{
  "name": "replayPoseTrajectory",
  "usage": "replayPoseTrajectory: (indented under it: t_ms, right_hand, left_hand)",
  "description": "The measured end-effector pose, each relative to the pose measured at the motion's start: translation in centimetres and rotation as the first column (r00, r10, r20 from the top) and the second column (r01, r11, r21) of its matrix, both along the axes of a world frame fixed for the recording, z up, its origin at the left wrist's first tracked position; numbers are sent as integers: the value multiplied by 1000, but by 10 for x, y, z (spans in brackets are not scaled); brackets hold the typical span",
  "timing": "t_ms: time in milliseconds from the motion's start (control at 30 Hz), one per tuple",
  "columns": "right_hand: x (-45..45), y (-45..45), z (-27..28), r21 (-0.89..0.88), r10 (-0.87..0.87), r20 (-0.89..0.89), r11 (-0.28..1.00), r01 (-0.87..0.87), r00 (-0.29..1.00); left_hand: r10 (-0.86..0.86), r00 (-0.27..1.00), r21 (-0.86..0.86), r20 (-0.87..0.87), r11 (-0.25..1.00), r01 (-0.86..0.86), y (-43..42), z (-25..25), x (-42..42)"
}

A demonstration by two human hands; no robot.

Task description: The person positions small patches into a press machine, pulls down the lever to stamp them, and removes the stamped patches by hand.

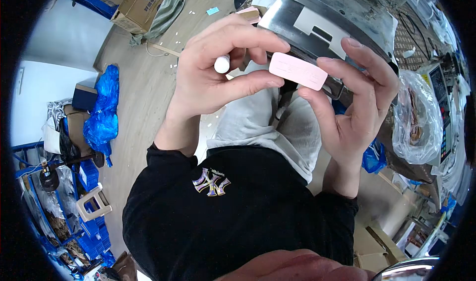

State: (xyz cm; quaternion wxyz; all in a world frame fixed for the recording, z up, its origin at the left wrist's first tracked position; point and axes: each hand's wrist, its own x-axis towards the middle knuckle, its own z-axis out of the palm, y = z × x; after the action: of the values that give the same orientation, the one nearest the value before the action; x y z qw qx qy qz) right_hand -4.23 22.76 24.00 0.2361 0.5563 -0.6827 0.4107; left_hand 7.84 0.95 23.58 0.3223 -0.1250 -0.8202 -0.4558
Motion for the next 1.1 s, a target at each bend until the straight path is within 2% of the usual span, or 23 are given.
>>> replayPoseTrajectory:
  t_ms: [533, 633, 1067, 1100]
  right_hand:
    - [-5, 0, -5, -7, -5, 29, 1000, 5, 1000]
    - [-6, -1, -6, -12, 2, 48, 1000, -2, 999]
    - [-10, -2, -11, -36, 41, 106, 999, -37, 994]
    - [-10, -2, -11, -37, 44, 107, 998, -40, 993]
  left_hand:
    - [7, 999, -72, -54, 997, -11, -5, -2, -5]
    - [17, 1000, 5, -25, 1000, -17, -2, -4, -5]
    - [15, 1000, -18, -8, 1000, -16, -2, -6, -10]
    - [30, 999, 20, -23, 999, -30, 1, -8, -12]
